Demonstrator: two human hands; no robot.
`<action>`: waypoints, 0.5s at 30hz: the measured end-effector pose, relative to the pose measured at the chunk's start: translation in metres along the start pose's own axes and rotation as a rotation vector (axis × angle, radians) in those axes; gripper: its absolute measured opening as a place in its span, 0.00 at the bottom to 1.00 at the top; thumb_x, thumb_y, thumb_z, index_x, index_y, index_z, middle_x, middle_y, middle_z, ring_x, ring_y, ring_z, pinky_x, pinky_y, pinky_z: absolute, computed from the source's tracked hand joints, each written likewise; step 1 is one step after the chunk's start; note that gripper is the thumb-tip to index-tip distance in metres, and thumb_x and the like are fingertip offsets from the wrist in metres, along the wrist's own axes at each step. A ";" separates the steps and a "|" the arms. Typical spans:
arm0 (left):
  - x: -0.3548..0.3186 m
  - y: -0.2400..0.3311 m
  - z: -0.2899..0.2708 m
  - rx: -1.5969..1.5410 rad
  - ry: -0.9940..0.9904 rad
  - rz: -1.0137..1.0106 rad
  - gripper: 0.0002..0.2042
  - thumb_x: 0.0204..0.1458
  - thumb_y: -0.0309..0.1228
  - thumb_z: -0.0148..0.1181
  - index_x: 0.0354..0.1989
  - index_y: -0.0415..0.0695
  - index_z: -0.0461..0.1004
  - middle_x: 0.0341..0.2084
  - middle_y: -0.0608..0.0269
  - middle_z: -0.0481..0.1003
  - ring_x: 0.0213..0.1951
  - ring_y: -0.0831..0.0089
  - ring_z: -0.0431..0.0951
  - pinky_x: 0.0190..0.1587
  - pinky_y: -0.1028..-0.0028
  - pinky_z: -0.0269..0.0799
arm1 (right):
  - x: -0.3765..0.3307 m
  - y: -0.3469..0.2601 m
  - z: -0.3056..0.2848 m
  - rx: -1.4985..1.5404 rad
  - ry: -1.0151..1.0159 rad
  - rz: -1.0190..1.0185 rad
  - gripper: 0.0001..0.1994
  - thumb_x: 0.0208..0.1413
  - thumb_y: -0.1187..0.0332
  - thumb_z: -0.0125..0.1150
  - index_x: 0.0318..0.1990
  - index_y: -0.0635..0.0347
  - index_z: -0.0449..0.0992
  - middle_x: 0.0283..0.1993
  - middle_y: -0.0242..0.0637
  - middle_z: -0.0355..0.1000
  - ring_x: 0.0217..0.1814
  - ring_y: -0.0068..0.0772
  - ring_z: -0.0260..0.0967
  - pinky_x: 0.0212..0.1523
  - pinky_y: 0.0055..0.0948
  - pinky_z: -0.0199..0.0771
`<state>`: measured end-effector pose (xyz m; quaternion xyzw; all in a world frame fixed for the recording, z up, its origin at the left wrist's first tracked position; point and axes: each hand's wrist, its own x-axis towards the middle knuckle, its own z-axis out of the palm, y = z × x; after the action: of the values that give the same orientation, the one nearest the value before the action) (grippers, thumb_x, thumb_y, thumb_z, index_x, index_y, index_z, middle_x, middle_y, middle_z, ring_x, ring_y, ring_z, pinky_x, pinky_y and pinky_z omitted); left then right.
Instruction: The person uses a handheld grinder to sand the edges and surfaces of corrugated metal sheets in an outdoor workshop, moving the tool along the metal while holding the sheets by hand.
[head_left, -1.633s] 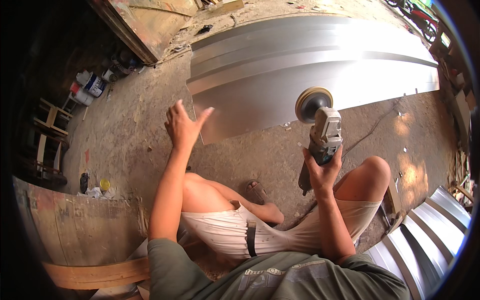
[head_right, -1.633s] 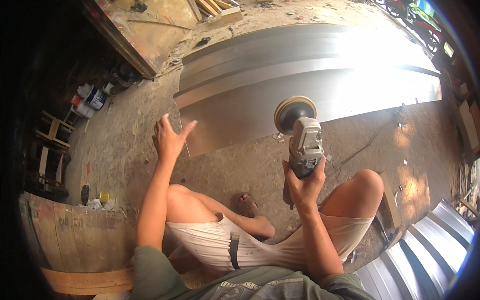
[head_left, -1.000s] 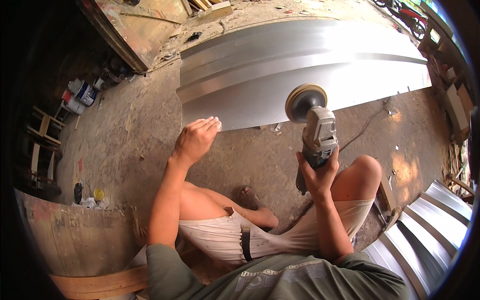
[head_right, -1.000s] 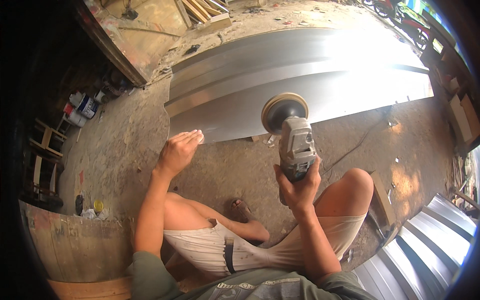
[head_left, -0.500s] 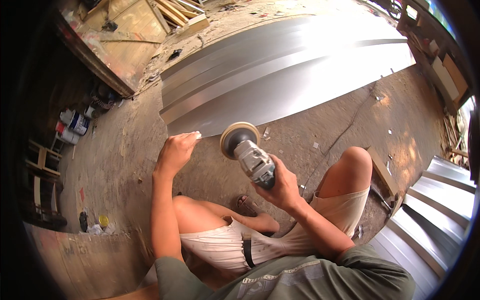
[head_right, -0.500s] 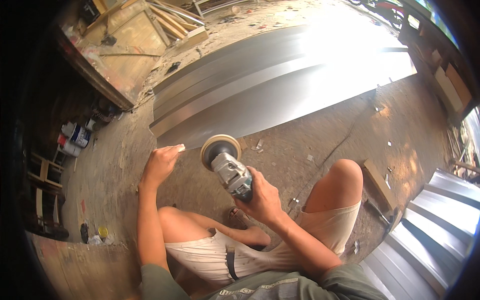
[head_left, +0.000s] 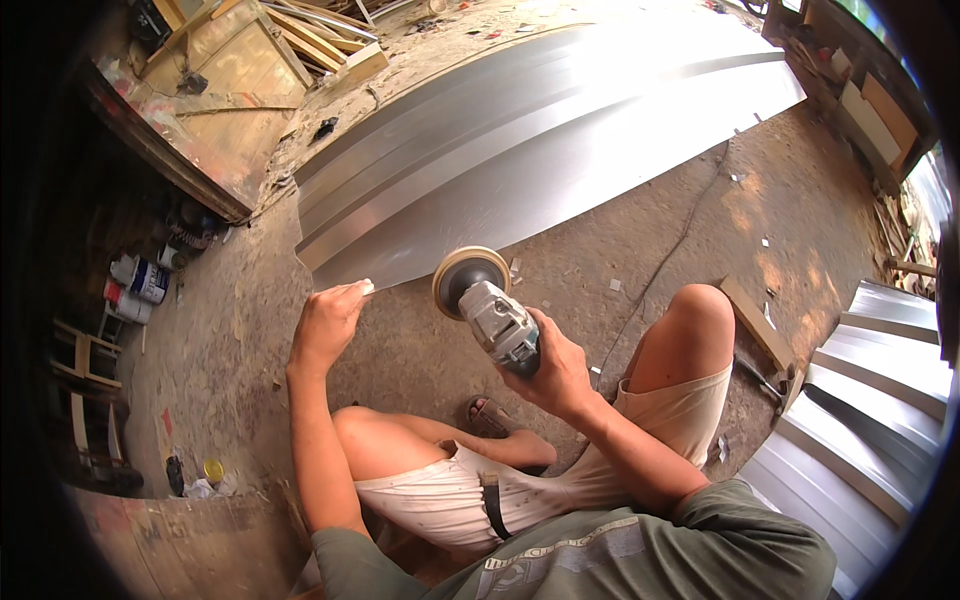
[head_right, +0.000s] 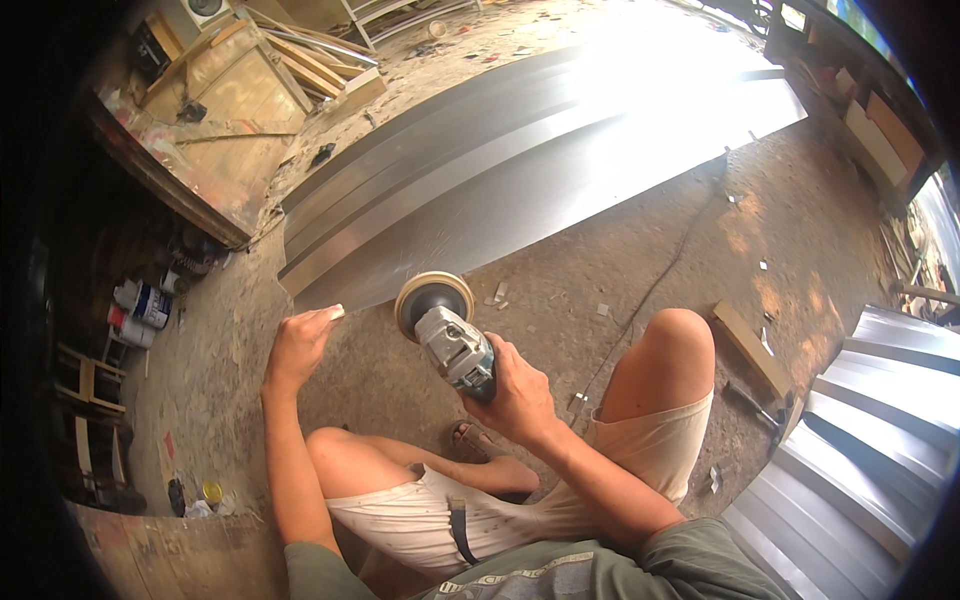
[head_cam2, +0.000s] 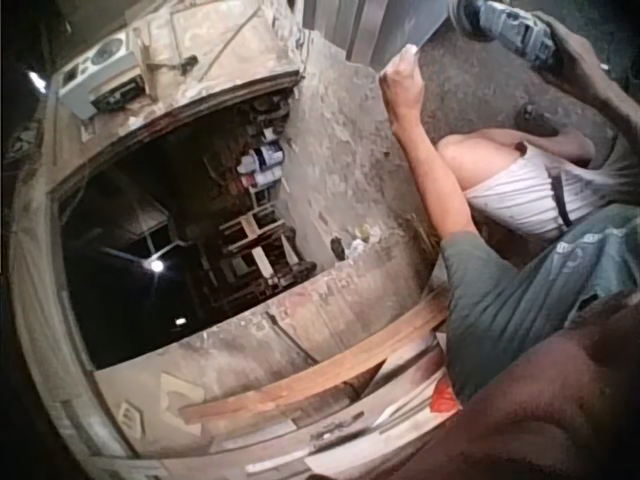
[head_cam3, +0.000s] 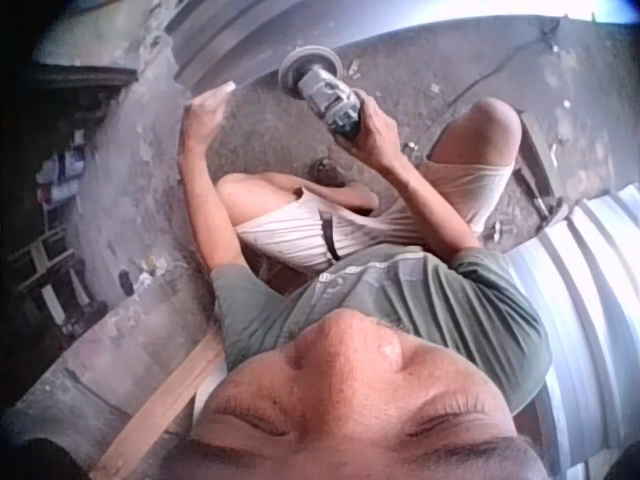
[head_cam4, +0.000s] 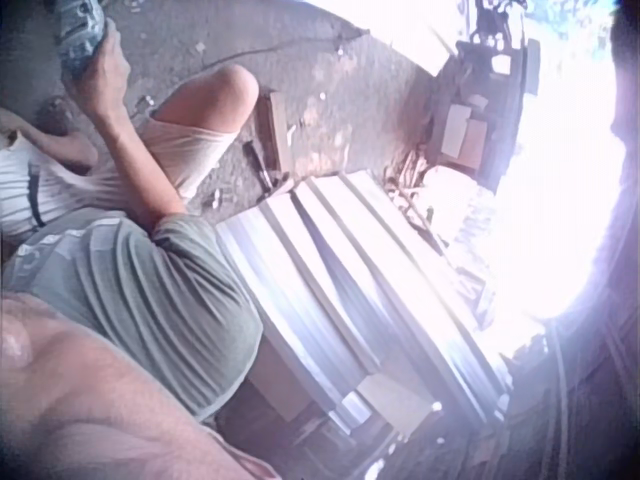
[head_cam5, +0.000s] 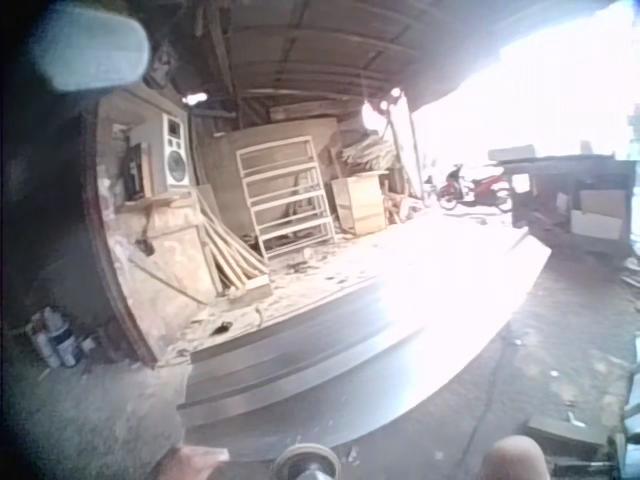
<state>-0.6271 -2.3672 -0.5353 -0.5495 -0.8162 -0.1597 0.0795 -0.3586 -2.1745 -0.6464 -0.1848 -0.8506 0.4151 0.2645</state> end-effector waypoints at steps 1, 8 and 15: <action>0.000 -0.001 0.000 -0.001 0.003 0.002 0.10 0.58 0.22 0.63 0.47 0.36 0.82 0.42 0.45 0.83 0.44 0.51 0.85 0.46 0.62 0.81 | 0.000 0.002 -0.001 0.007 0.015 0.002 0.43 0.46 0.60 0.78 0.67 0.63 0.61 0.54 0.55 0.75 0.51 0.57 0.79 0.50 0.45 0.81; 0.001 -0.002 -0.005 -0.019 0.002 -0.021 0.11 0.58 0.23 0.64 0.48 0.37 0.82 0.42 0.45 0.83 0.44 0.52 0.85 0.45 0.63 0.81 | 0.001 0.019 -0.008 0.029 0.110 0.016 0.43 0.46 0.60 0.79 0.67 0.65 0.60 0.51 0.55 0.76 0.51 0.57 0.79 0.51 0.44 0.80; 0.001 -0.004 -0.009 -0.004 -0.003 0.003 0.11 0.58 0.22 0.64 0.49 0.37 0.82 0.43 0.46 0.83 0.45 0.52 0.85 0.45 0.64 0.82 | 0.007 0.030 -0.020 0.113 0.226 0.044 0.39 0.48 0.64 0.77 0.64 0.65 0.62 0.48 0.53 0.77 0.48 0.53 0.80 0.50 0.41 0.79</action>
<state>-0.6320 -2.3709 -0.5270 -0.5511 -0.8152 -0.1602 0.0774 -0.3491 -2.1413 -0.6584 -0.2338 -0.7863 0.4448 0.3594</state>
